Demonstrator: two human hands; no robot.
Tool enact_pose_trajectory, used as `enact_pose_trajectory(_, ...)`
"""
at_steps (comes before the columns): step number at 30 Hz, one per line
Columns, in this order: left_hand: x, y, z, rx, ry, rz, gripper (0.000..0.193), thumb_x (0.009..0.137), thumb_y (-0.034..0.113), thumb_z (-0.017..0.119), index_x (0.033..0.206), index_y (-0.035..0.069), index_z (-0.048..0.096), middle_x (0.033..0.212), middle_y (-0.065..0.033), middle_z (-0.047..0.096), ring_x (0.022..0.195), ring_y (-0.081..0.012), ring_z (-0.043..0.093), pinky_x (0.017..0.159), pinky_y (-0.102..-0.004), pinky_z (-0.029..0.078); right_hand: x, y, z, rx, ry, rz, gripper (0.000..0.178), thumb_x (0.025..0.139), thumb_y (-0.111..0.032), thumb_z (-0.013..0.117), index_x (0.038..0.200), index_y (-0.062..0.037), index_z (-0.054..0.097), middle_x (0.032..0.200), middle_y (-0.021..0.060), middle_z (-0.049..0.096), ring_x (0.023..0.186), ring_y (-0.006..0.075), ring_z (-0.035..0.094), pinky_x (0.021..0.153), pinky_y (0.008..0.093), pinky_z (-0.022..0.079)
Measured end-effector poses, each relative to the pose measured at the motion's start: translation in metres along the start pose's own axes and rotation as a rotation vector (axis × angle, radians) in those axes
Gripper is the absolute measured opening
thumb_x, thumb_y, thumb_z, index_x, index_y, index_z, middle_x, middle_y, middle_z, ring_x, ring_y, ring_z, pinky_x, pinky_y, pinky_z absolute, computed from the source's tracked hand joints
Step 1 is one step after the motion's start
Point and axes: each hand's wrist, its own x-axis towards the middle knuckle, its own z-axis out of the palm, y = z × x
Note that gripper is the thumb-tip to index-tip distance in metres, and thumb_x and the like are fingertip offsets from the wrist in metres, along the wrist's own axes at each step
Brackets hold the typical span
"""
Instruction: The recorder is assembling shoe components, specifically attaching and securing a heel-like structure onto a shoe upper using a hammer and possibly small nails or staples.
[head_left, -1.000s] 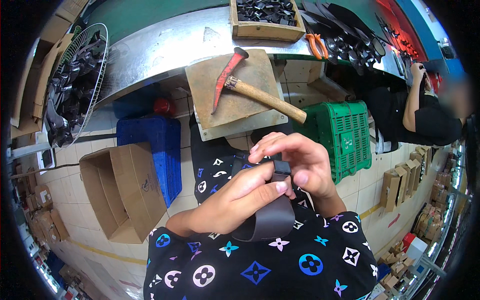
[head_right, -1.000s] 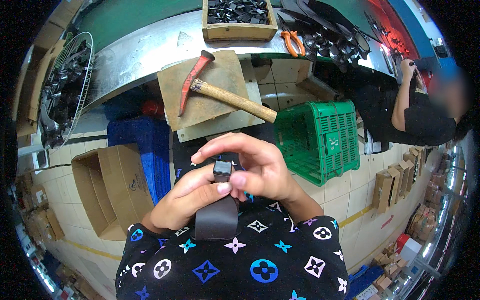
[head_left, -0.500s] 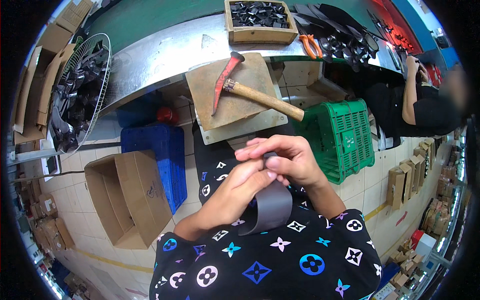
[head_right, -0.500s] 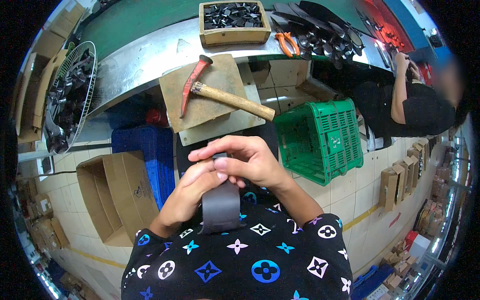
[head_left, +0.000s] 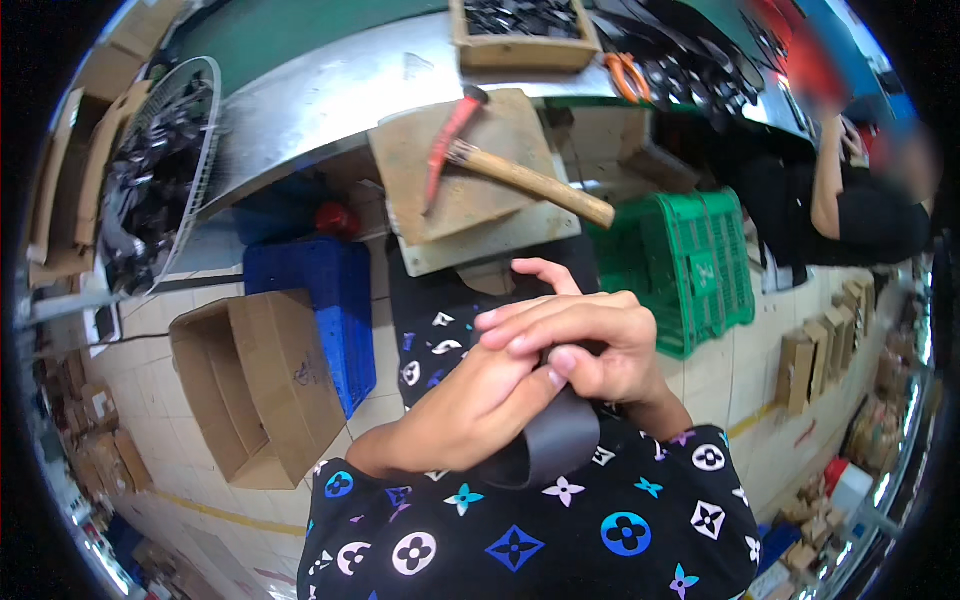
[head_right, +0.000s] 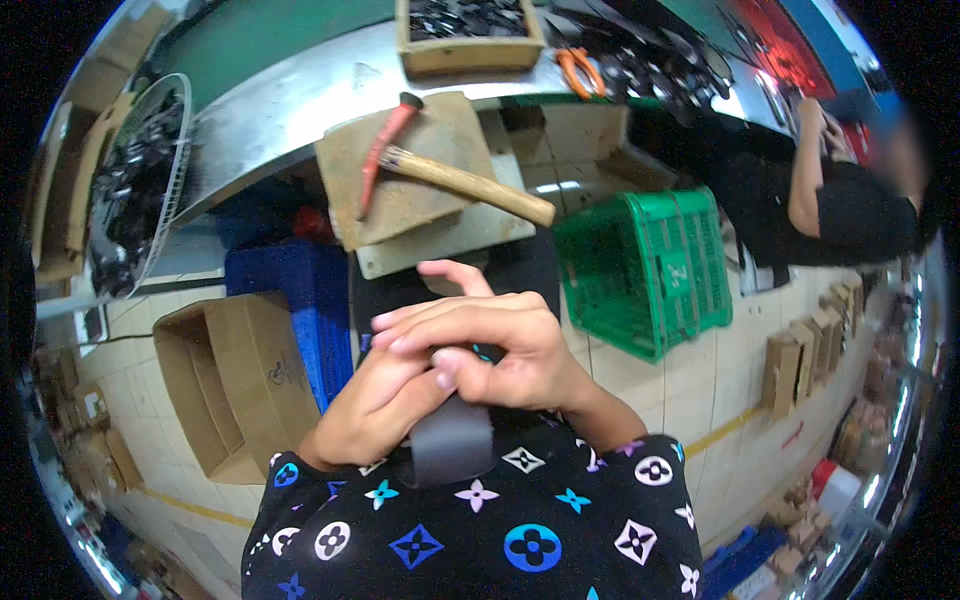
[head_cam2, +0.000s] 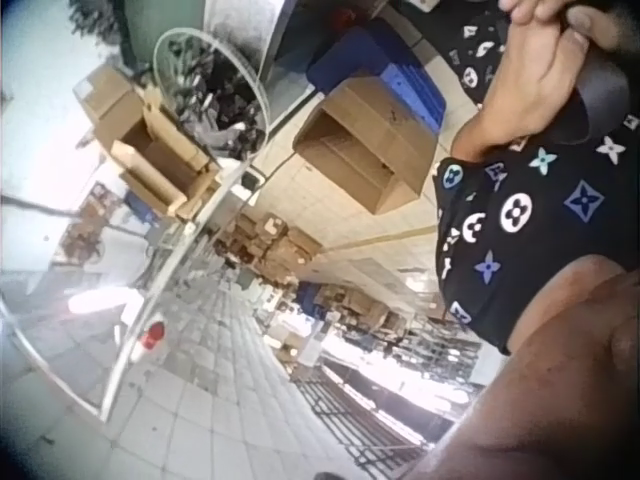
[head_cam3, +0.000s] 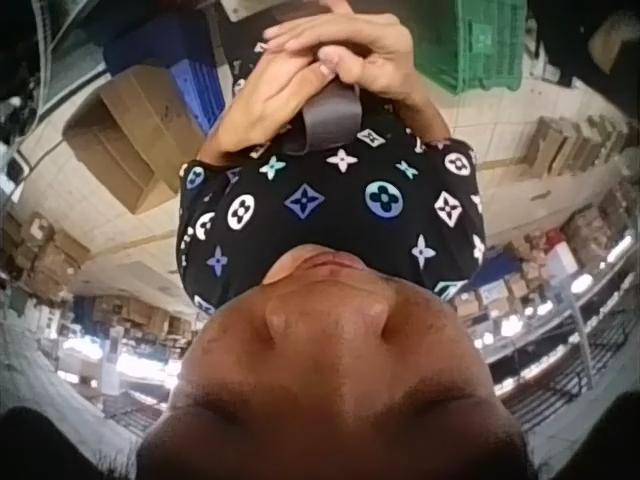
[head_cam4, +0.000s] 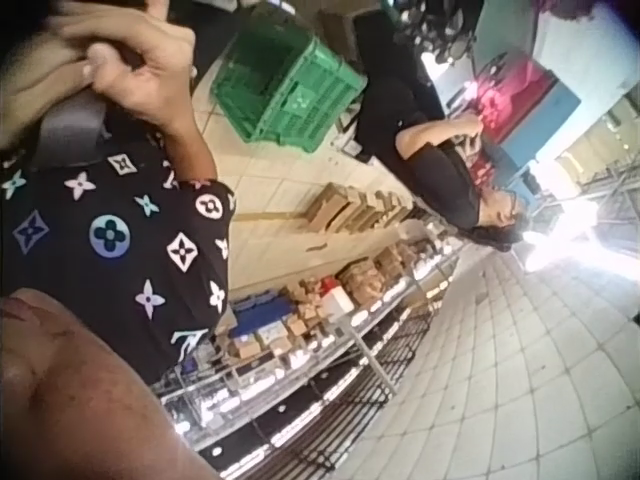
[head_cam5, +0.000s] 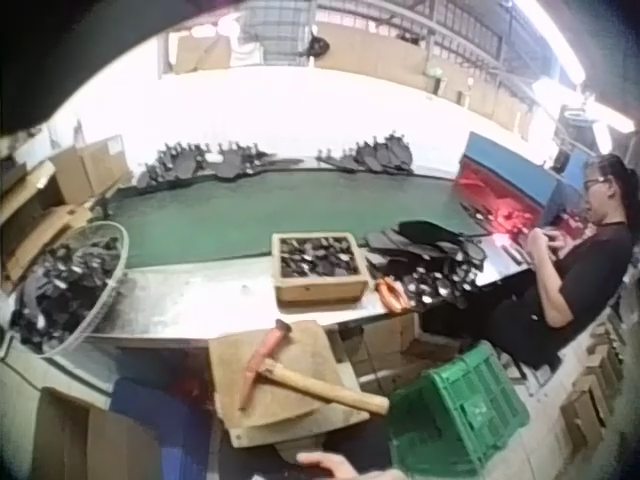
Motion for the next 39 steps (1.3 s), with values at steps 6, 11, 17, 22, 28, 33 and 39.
enact_pose_trajectory(6, -0.022, -0.008, -0.041, -0.004, 0.279, -0.106, 0.029, 0.1, 0.027, 0.055, 0.1, -0.001, 0.061, 0.096, -0.0115, 0.065, 0.088, -0.0169, 0.059, 0.08, -0.0289, 0.046, -0.013, 0.014, -0.001, 0.189, 0.075, 0.399, 0.052, 0.094, -0.03, 0.059, 0.129, 0.0088, 0.055, 0.124, 0.0227, 0.064, 0.115, 0.0302, 0.064, 0.104, 0.0402, 0.044)
enact_pose_trajectory(11, -0.037, 0.069, -0.155, 0.485, 1.353, 0.464, 0.034, 0.101, 0.038, 0.056, 0.107, 0.005, 0.066, 0.109, -0.006, 0.067, 0.096, -0.0142, 0.059, 0.088, -0.0287, 0.045, -0.007, 0.012, -0.047, -0.025, 0.239, 0.246, 0.04, 0.099, -0.018, 0.056, 0.128, 0.0091, 0.053, 0.123, 0.0214, 0.064, 0.108, 0.027, 0.065, 0.098, 0.0361, 0.048)
enact_pose_trajectory(17, -0.142, 0.071, -0.448, 0.943, 2.02, 0.587, 0.049, 0.089, 0.038, 0.074, 0.102, -0.009, 0.068, 0.095, -0.0147, 0.072, 0.083, -0.0218, 0.065, 0.081, -0.0353, 0.051, 0.017, 0.021, -0.086, -0.104, 0.48, 0.276, 0.026, 0.1, -0.012, 0.055, 0.119, 0.0046, 0.061, 0.109, 0.0139, 0.07, 0.095, 0.0161, 0.068, 0.087, 0.0287, 0.052)
enact_pose_trajectory(22, -0.092, 0.049, -0.572, 0.816, 2.066, -0.189, 0.071, 0.077, 0.061, 0.074, 0.113, 0.0, 0.071, 0.112, -0.0183, 0.071, 0.102, -0.0366, 0.066, 0.091, -0.0449, 0.05, 0.021, 0.043, -0.154, -0.443, 0.664, 0.257, 0.024, 0.098, -0.012, 0.056, 0.114, 0.0047, 0.063, 0.099, 0.0105, 0.072, 0.08, 0.0141, 0.068, 0.076, 0.0278, 0.055)
enact_pose_trajectory(28, -0.134, 0.097, -0.635, 0.819, 1.602, -0.031, 0.06, 0.084, 0.051, 0.073, 0.102, -0.006, 0.07, 0.102, -0.0152, 0.069, 0.084, -0.0298, 0.064, 0.077, -0.0408, 0.052, 0.079, 0.041, -0.314, -1.05, 1.157, -0.114, 0.025, 0.095, -0.015, 0.06, 0.115, 0.0, 0.062, 0.1, 0.0158, 0.071, 0.081, 0.0285, 0.07, 0.075, 0.0377, 0.055)
enact_pose_trajectory(33, -0.111, 0.074, -0.618, 1.421, 0.977, -0.466, 0.044, 0.087, 0.035, 0.07, 0.068, -0.005, 0.064, 0.064, -0.0087, 0.06, 0.061, -0.0197, 0.054, 0.062, -0.0411, 0.043, 0.082, 0.068, -0.435, -1.393, 1.054, 0.484, 0.029, 0.085, -0.008, 0.061, 0.114, -0.0088, 0.064, 0.1, 0.02, 0.067, 0.1, 0.0417, 0.064, 0.083, 0.0513, 0.052)
enact_pose_trajectory(39, -0.005, 0.112, -0.426, 2.075, 1.259, -1.172, 0.079, 0.083, 0.045, 0.073, 0.143, 0.002, 0.044, 0.159, -0.0204, 0.025, 0.151, -0.0352, 0.012, 0.116, -0.0618, 0.012, 0.106, 0.02, -0.405, -1.653, 1.105, -0.307, 0.019, 0.079, 0.002, 0.059, 0.095, -0.0046, 0.068, 0.118, 0.016, 0.062, 0.114, 0.0355, 0.058, 0.091, 0.0431, 0.051)
